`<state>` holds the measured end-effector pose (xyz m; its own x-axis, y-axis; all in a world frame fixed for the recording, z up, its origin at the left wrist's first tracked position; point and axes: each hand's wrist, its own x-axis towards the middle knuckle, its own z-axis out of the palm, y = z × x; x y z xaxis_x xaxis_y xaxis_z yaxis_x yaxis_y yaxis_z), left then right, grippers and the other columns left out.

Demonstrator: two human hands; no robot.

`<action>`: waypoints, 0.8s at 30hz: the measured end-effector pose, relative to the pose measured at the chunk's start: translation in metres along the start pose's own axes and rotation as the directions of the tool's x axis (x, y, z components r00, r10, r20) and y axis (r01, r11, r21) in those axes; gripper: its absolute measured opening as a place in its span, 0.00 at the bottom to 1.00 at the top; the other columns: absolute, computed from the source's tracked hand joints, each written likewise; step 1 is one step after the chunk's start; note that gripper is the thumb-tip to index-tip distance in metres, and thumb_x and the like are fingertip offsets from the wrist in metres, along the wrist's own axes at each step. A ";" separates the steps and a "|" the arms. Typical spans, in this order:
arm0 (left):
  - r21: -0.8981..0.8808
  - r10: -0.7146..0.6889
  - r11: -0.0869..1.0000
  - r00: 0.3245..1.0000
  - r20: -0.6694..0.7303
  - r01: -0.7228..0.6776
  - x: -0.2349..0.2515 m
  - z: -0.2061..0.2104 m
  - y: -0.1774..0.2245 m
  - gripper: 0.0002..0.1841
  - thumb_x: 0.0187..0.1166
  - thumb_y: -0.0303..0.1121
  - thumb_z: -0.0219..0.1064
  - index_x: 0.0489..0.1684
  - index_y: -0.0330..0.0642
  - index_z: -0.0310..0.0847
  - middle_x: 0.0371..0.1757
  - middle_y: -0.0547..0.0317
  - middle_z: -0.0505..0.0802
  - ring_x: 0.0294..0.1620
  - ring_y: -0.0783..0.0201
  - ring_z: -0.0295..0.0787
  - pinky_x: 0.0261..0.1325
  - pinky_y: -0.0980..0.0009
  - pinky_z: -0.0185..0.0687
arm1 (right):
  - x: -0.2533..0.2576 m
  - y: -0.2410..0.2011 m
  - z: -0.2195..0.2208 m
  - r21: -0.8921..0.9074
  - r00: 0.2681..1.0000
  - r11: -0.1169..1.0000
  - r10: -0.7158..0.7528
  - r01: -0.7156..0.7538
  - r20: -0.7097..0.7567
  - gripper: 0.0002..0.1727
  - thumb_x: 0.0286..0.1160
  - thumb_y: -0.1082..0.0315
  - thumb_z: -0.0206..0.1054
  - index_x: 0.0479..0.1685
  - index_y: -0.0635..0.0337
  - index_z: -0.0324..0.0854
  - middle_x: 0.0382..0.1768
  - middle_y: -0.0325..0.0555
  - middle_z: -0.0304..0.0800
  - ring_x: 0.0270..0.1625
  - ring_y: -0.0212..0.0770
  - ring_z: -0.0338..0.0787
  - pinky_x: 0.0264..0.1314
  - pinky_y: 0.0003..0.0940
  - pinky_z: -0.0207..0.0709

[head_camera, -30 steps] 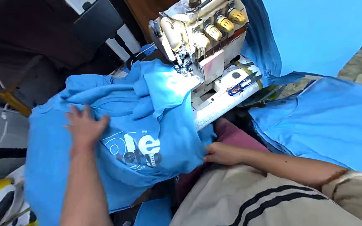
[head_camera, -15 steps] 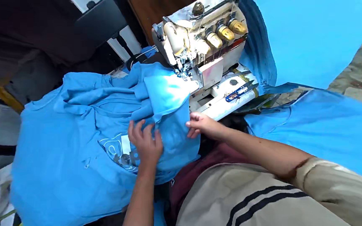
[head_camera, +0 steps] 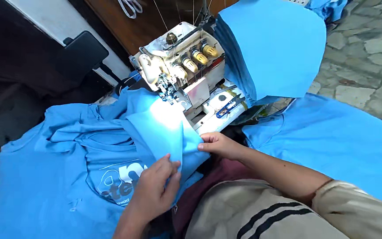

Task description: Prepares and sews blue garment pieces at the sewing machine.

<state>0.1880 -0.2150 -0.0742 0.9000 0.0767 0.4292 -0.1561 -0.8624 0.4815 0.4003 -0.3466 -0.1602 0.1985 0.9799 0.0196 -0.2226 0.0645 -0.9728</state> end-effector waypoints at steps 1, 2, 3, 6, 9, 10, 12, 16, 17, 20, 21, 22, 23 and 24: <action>-0.034 -0.046 0.998 0.999 0.003 0.046 0.001 -0.001 -0.001 0.18 0.92 0.40 0.51 0.33 0.38 0.77 0.36 0.53 0.92 0.51 0.68 0.94 0.73 0.65 0.82 | 0.003 0.006 -0.002 -0.010 1.000 1.000 0.019 -0.019 -0.002 0.08 0.82 0.69 0.60 0.37 0.59 0.83 0.31 0.28 0.87 0.37 0.19 0.85 0.46 0.21 0.80; -0.091 -0.079 0.993 0.997 -0.011 0.078 0.003 -0.005 -0.001 0.18 0.93 0.43 0.50 0.35 0.41 0.75 0.40 0.57 0.90 0.54 0.69 0.92 0.70 0.65 0.85 | 0.006 0.011 -0.003 -0.016 0.999 0.999 0.034 -0.034 -0.009 0.08 0.83 0.70 0.60 0.37 0.60 0.82 0.30 0.29 0.86 0.36 0.20 0.84 0.45 0.21 0.79; -0.155 -0.099 0.983 0.995 -0.031 0.093 0.005 -0.010 0.001 0.18 0.94 0.45 0.49 0.36 0.46 0.74 0.44 0.62 0.89 0.55 0.71 0.92 0.68 0.64 0.88 | 0.009 0.012 -0.005 -0.016 0.999 0.999 0.032 -0.032 -0.017 0.07 0.83 0.70 0.60 0.37 0.60 0.81 0.30 0.30 0.85 0.35 0.20 0.84 0.44 0.20 0.79; -0.304 -0.149 0.943 0.989 -0.021 0.136 0.006 -0.011 0.005 0.17 0.93 0.50 0.50 0.38 0.52 0.76 0.49 0.69 0.92 0.57 0.72 0.92 0.66 0.65 0.90 | 0.007 0.010 -0.008 0.005 1.000 1.000 0.005 -0.005 0.004 0.07 0.83 0.70 0.59 0.36 0.57 0.80 0.29 0.27 0.85 0.34 0.18 0.84 0.42 0.19 0.78; -0.228 -0.201 0.950 0.976 0.084 0.215 -0.002 0.016 0.000 0.21 0.93 0.48 0.49 0.37 0.41 0.77 0.48 0.58 0.93 0.58 0.72 0.90 0.65 0.70 0.85 | 0.003 0.016 -0.010 -0.022 1.000 0.999 0.027 -0.027 0.008 0.07 0.84 0.69 0.59 0.36 0.57 0.79 0.28 0.27 0.83 0.32 0.18 0.82 0.40 0.18 0.76; -0.220 -0.199 0.951 0.975 0.095 0.216 -0.004 0.022 0.000 0.22 0.94 0.48 0.49 0.37 0.40 0.76 0.48 0.56 0.92 0.60 0.71 0.90 0.69 0.68 0.84 | 0.003 0.018 -0.011 -0.031 0.999 0.999 0.034 -0.034 0.007 0.08 0.84 0.69 0.58 0.36 0.58 0.78 0.29 0.28 0.82 0.33 0.19 0.82 0.42 0.19 0.76; -0.275 -0.180 0.943 0.982 0.052 0.187 -0.001 0.021 0.004 0.20 0.94 0.49 0.48 0.37 0.45 0.74 0.50 0.63 0.92 0.63 0.73 0.89 0.75 0.66 0.81 | 0.001 0.013 -0.009 -0.028 1.000 1.000 0.005 -0.004 0.024 0.08 0.84 0.69 0.58 0.37 0.58 0.78 0.30 0.27 0.82 0.35 0.18 0.82 0.44 0.18 0.77; -0.253 -0.188 0.948 0.981 0.046 0.194 -0.006 0.030 0.009 0.20 0.94 0.47 0.49 0.36 0.43 0.74 0.48 0.59 0.92 0.64 0.72 0.89 0.79 0.66 0.77 | -0.002 0.014 -0.002 0.001 0.998 0.999 -0.043 0.043 0.047 0.08 0.85 0.68 0.57 0.38 0.59 0.78 0.30 0.27 0.83 0.36 0.17 0.83 0.45 0.18 0.77; -0.190 -0.189 0.962 0.980 0.061 0.197 -0.009 0.039 0.007 0.21 0.94 0.45 0.49 0.35 0.39 0.75 0.46 0.54 0.92 0.64 0.69 0.89 0.78 0.66 0.77 | -0.001 0.018 -0.003 0.000 0.999 1.000 -0.031 0.031 0.031 0.08 0.85 0.69 0.57 0.39 0.61 0.78 0.30 0.29 0.82 0.36 0.18 0.83 0.45 0.19 0.78; -0.109 -0.178 0.977 0.982 0.061 0.183 -0.009 0.050 0.005 0.23 0.94 0.47 0.46 0.34 0.39 0.73 0.45 0.51 0.91 0.65 0.69 0.89 0.80 0.68 0.74 | -0.001 0.018 -0.006 -0.026 0.999 0.999 -0.047 0.047 -0.003 0.08 0.85 0.69 0.58 0.37 0.61 0.77 0.29 0.28 0.80 0.34 0.17 0.81 0.42 0.18 0.76; -0.124 -0.173 0.976 0.983 0.055 0.179 -0.008 0.051 0.007 0.22 0.95 0.48 0.46 0.34 0.39 0.72 0.45 0.52 0.90 0.65 0.70 0.88 0.79 0.70 0.75 | -0.002 0.017 -0.006 -0.033 0.998 0.998 -0.055 0.055 0.002 0.08 0.85 0.69 0.58 0.36 0.60 0.77 0.28 0.28 0.80 0.34 0.17 0.80 0.42 0.17 0.75; -0.140 -0.167 0.975 0.985 0.052 0.173 -0.006 0.053 0.008 0.22 0.95 0.47 0.46 0.35 0.40 0.72 0.45 0.53 0.90 0.64 0.72 0.87 0.78 0.71 0.75 | -0.002 0.017 -0.005 -0.032 0.998 0.998 -0.057 0.057 0.007 0.08 0.85 0.69 0.58 0.37 0.60 0.77 0.29 0.28 0.81 0.34 0.17 0.81 0.43 0.17 0.75; -0.153 -0.158 0.975 0.986 0.049 0.163 -0.004 0.055 0.008 0.21 0.95 0.47 0.47 0.35 0.40 0.72 0.44 0.54 0.89 0.64 0.72 0.87 0.77 0.72 0.76 | -0.003 0.018 -0.005 -0.031 0.999 0.998 -0.047 0.047 0.010 0.08 0.85 0.69 0.57 0.38 0.61 0.78 0.29 0.29 0.81 0.34 0.17 0.81 0.43 0.17 0.76; -0.157 -0.149 0.975 0.988 0.048 0.155 -0.002 0.058 0.009 0.21 0.94 0.46 0.47 0.35 0.40 0.72 0.44 0.53 0.89 0.63 0.72 0.87 0.76 0.72 0.77 | -0.002 0.019 -0.005 -0.030 0.999 0.999 -0.034 0.034 0.008 0.08 0.85 0.69 0.57 0.39 0.63 0.78 0.30 0.30 0.81 0.35 0.17 0.81 0.43 0.17 0.76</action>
<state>0.2088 -0.2518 -0.1150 0.9318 0.1802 0.3152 -0.0766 -0.7510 0.6558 0.4005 -0.3485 -0.1795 0.1984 0.9786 0.0547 -0.1868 0.0925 -0.9780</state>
